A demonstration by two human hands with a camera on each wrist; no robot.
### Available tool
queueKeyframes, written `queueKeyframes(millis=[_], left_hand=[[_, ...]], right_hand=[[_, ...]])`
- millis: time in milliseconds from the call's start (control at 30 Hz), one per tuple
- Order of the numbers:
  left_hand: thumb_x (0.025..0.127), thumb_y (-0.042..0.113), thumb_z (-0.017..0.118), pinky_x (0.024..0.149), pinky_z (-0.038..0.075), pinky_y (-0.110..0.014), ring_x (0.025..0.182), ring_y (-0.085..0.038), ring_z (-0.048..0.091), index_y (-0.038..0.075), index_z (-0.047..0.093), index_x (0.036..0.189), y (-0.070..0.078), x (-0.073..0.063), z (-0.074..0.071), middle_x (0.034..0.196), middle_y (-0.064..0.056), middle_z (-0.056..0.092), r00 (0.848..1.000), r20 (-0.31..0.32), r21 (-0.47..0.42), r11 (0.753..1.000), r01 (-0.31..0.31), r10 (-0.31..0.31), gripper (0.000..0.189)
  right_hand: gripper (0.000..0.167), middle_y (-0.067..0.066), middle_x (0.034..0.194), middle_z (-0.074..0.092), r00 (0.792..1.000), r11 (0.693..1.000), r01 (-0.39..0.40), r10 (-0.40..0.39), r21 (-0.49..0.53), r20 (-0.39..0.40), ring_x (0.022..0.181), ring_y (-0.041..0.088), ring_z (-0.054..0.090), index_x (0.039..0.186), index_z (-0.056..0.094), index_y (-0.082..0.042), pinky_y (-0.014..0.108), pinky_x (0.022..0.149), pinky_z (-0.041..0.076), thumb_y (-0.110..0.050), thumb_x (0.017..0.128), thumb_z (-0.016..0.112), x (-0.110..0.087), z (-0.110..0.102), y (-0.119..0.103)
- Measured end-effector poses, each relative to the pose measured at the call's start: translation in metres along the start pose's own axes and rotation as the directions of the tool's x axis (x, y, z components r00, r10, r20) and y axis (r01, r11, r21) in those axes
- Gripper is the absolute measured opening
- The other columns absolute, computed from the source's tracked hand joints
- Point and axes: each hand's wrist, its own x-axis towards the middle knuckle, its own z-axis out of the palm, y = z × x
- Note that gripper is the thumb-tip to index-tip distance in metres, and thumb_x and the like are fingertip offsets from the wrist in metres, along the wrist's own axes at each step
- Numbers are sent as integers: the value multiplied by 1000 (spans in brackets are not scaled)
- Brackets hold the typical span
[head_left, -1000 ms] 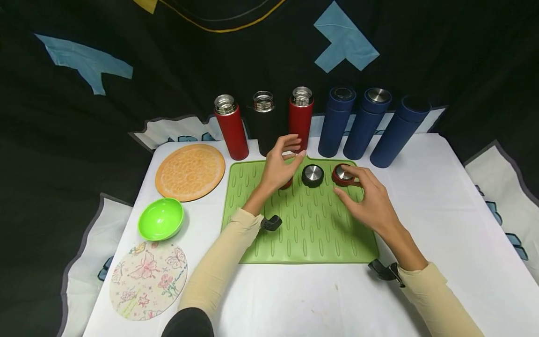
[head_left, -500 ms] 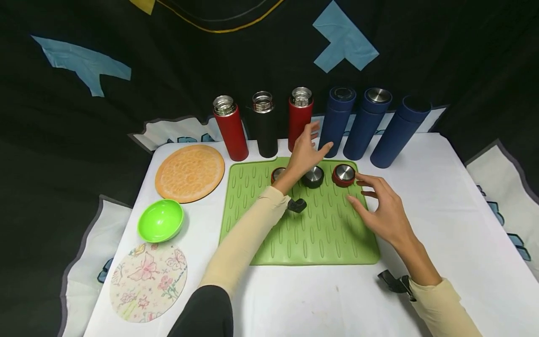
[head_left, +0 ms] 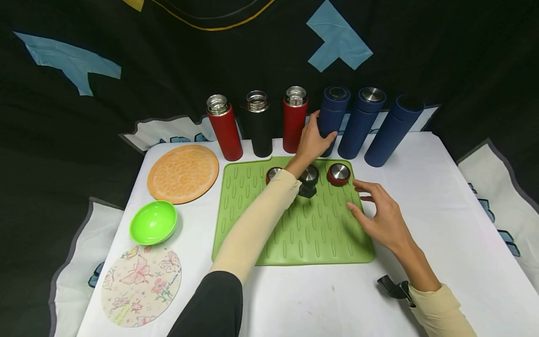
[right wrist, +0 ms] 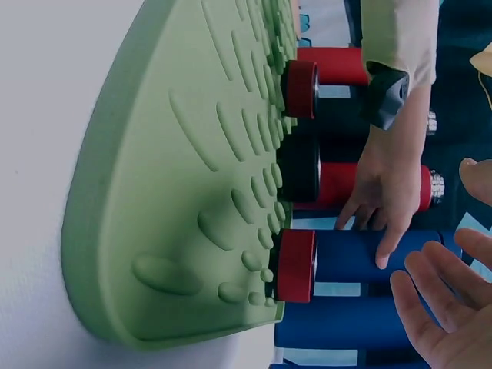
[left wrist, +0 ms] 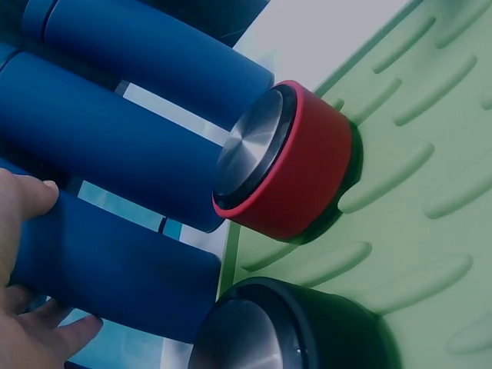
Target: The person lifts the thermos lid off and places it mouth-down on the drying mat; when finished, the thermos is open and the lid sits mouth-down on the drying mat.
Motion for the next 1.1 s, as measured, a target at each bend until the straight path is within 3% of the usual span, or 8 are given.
queueKeyframes(millis=[133, 400, 633, 767, 933, 1100], left_hand=[[101, 27, 77, 123, 43, -44, 145, -29, 54, 7, 29, 166, -2, 1, 0, 163, -15, 50, 1000, 12, -5, 1000, -10, 10, 84], [101, 26, 78, 122, 43, -42, 144, -28, 53, 6, 29, 166, -8, -5, -2, 162, -15, 50, 994, 21, -58, 993, -104, 106, 84], [99, 31, 78, 120, 45, -37, 145, -25, 51, 7, 31, 166, -1, -18, -19, 163, -13, 49, 977, -1, -126, 970, -209, 211, 85], [97, 32, 79, 116, 50, -42, 143, -24, 52, 8, 34, 165, 0, -36, -34, 161, -12, 50, 972, -37, -171, 957, -235, 232, 85], [94, 30, 82, 111, 54, -41, 138, -27, 57, 6, 39, 162, -2, -70, -50, 157, -13, 52, 962, -56, -227, 935, -271, 266, 84], [93, 30, 82, 108, 55, -38, 134, -27, 58, 7, 41, 161, -1, -105, -66, 150, -13, 55, 954, -59, -221, 928, -299, 293, 83]], right_hand=[[60, 15, 140, 67, 1000, 1000, 1, -1, 5, -3, 121, 30, 67, 145, 61, 0, 12, 99, 50, 2, 89, 84, -1, 2, 0], [60, 15, 140, 67, 1000, 1000, 5, -5, 3, -2, 121, 31, 68, 145, 61, -1, 14, 98, 52, 1, 90, 84, -4, 3, 0], [63, 16, 141, 66, 999, 999, 35, -35, 0, -13, 121, 31, 66, 146, 60, 1, 12, 102, 48, 4, 88, 84, 1, -3, -2], [62, 15, 142, 65, 999, 999, 40, -40, -5, -12, 123, 30, 66, 146, 59, 0, 12, 104, 47, 3, 89, 84, 4, -7, -5], [64, 15, 142, 65, 999, 999, 41, -41, -4, -24, 124, 32, 66, 147, 60, -1, 12, 103, 47, 4, 88, 84, 7, -13, -11], [68, 15, 142, 65, 999, 999, 45, -45, -2, -26, 123, 30, 66, 151, 58, -3, 12, 104, 47, 4, 88, 84, 11, -18, -21]])
